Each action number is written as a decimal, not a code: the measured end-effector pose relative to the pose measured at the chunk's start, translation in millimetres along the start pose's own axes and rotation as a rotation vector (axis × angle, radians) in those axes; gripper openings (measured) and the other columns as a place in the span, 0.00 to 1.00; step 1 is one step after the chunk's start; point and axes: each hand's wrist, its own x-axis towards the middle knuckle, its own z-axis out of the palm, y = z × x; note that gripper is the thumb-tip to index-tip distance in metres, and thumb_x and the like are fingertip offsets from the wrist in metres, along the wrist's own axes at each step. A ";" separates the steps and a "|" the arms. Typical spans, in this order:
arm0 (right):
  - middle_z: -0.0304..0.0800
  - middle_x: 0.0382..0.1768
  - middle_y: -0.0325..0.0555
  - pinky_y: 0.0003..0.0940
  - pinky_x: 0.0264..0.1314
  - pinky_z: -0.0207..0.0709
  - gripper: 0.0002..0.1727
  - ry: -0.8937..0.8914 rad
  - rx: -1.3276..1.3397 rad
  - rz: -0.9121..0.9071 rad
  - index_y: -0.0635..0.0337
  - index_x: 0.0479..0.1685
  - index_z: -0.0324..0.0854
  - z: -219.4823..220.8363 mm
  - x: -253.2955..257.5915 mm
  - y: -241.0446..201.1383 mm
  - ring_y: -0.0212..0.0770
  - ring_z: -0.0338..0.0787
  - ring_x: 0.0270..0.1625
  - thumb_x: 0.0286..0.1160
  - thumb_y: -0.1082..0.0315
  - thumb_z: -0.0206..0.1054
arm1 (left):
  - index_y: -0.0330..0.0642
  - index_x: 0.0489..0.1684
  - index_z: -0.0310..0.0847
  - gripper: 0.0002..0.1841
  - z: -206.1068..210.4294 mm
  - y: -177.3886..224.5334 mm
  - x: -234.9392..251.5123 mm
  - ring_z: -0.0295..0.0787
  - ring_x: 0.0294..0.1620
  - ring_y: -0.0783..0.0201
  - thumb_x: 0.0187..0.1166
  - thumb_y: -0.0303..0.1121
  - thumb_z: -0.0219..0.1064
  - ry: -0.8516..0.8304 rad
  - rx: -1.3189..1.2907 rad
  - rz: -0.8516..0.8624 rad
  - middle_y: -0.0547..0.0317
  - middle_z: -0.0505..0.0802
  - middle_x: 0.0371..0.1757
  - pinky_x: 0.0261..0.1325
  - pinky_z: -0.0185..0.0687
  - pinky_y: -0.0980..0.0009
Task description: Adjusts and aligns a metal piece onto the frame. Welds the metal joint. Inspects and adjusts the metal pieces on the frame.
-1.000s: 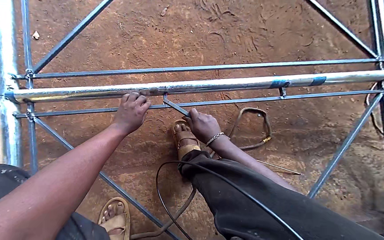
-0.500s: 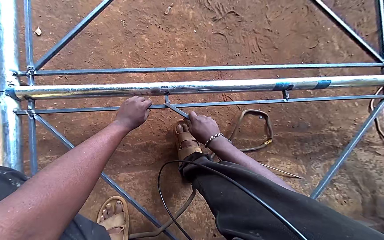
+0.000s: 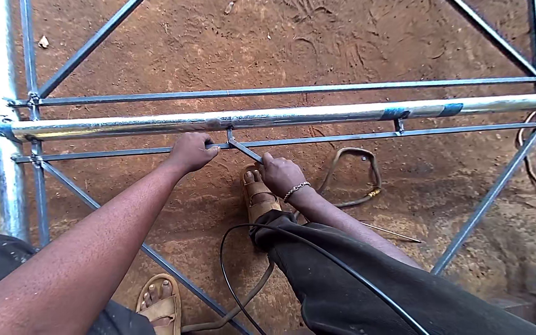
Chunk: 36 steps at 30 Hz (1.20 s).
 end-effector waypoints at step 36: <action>0.87 0.23 0.48 0.33 0.24 0.85 0.15 -0.073 1.787 0.492 0.63 0.51 0.72 -44.4 5.0 -59.7 0.39 0.88 0.20 0.94 0.59 0.47 | 0.48 0.55 0.91 0.22 12.3 -9.0 -5.7 0.91 0.57 0.54 0.91 0.53 0.55 0.085 0.124 0.148 0.54 0.96 0.52 0.70 0.72 0.41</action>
